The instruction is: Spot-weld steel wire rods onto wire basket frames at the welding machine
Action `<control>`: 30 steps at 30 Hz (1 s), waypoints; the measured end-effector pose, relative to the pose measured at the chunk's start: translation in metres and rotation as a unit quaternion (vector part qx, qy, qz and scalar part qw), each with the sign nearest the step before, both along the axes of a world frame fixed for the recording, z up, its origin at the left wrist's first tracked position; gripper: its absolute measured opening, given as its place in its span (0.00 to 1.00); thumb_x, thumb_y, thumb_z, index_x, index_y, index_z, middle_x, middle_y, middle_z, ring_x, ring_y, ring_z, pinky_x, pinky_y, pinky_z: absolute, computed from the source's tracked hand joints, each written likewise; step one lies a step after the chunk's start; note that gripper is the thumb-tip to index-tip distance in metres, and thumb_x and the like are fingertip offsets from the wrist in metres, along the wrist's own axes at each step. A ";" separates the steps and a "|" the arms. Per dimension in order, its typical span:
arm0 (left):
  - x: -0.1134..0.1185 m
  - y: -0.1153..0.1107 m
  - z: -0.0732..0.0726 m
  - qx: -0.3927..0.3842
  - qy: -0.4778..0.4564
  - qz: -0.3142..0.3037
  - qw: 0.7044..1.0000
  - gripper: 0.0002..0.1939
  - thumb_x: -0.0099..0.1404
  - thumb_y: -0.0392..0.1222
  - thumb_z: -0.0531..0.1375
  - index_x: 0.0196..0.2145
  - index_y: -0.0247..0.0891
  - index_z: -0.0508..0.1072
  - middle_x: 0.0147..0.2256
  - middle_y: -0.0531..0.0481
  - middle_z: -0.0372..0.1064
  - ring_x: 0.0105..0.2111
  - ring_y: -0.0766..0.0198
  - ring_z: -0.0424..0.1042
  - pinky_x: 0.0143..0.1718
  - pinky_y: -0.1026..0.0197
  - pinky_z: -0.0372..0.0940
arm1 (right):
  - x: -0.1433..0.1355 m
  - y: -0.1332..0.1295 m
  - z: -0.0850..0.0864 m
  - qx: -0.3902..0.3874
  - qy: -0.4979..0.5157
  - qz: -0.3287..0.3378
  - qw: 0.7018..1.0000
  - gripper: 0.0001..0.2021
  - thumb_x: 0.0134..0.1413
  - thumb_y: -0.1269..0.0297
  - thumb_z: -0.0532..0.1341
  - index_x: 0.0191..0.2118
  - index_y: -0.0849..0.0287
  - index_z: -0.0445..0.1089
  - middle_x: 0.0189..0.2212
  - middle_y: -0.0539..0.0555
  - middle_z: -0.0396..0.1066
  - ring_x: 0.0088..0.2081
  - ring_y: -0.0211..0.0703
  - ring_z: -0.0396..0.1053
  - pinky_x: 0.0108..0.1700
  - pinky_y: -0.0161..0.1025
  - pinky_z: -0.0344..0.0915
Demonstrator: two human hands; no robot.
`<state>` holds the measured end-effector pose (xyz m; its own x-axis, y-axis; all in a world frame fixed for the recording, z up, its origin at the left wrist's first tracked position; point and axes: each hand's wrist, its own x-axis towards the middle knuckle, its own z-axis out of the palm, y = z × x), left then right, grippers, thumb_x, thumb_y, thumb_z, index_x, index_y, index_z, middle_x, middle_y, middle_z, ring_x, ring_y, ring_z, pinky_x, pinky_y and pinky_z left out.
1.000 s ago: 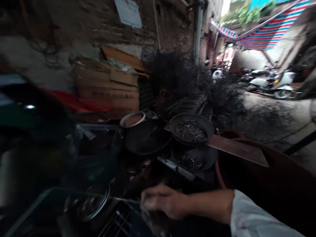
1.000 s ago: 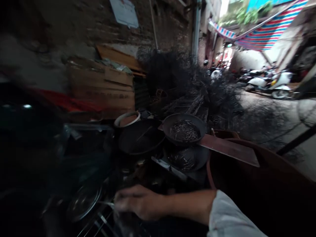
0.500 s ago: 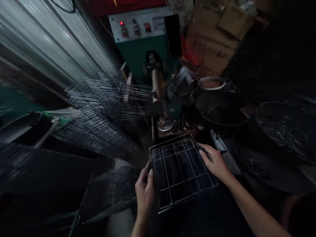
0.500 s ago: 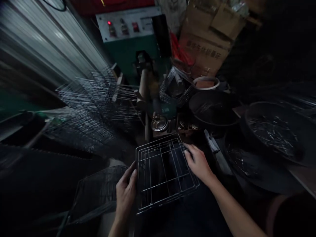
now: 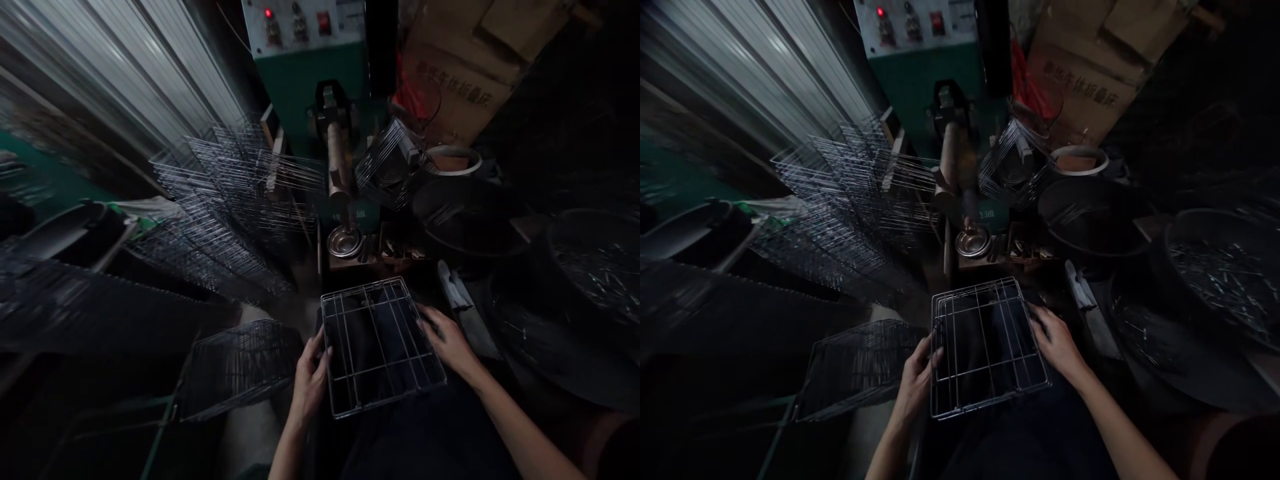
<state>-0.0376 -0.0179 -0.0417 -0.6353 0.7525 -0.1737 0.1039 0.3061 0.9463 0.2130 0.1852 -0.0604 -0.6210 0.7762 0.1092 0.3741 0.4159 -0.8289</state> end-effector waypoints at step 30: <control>-0.023 0.095 0.183 -0.087 0.167 -0.533 0.825 0.59 0.53 0.58 0.70 0.71 0.48 0.41 0.67 0.39 0.56 0.66 0.42 0.57 0.62 0.39 0.59 | 0.047 -0.097 0.037 -0.106 0.181 0.042 0.977 0.23 0.63 0.58 0.63 0.62 0.53 0.68 0.56 0.54 0.73 0.55 0.49 0.72 0.60 0.46 0.66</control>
<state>-0.0609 0.0772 0.1410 0.3376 0.8966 -0.2865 0.6481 -0.0006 0.7615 0.2605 0.0883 -0.0229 -0.6345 0.7529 0.1748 0.0130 0.2364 -0.9716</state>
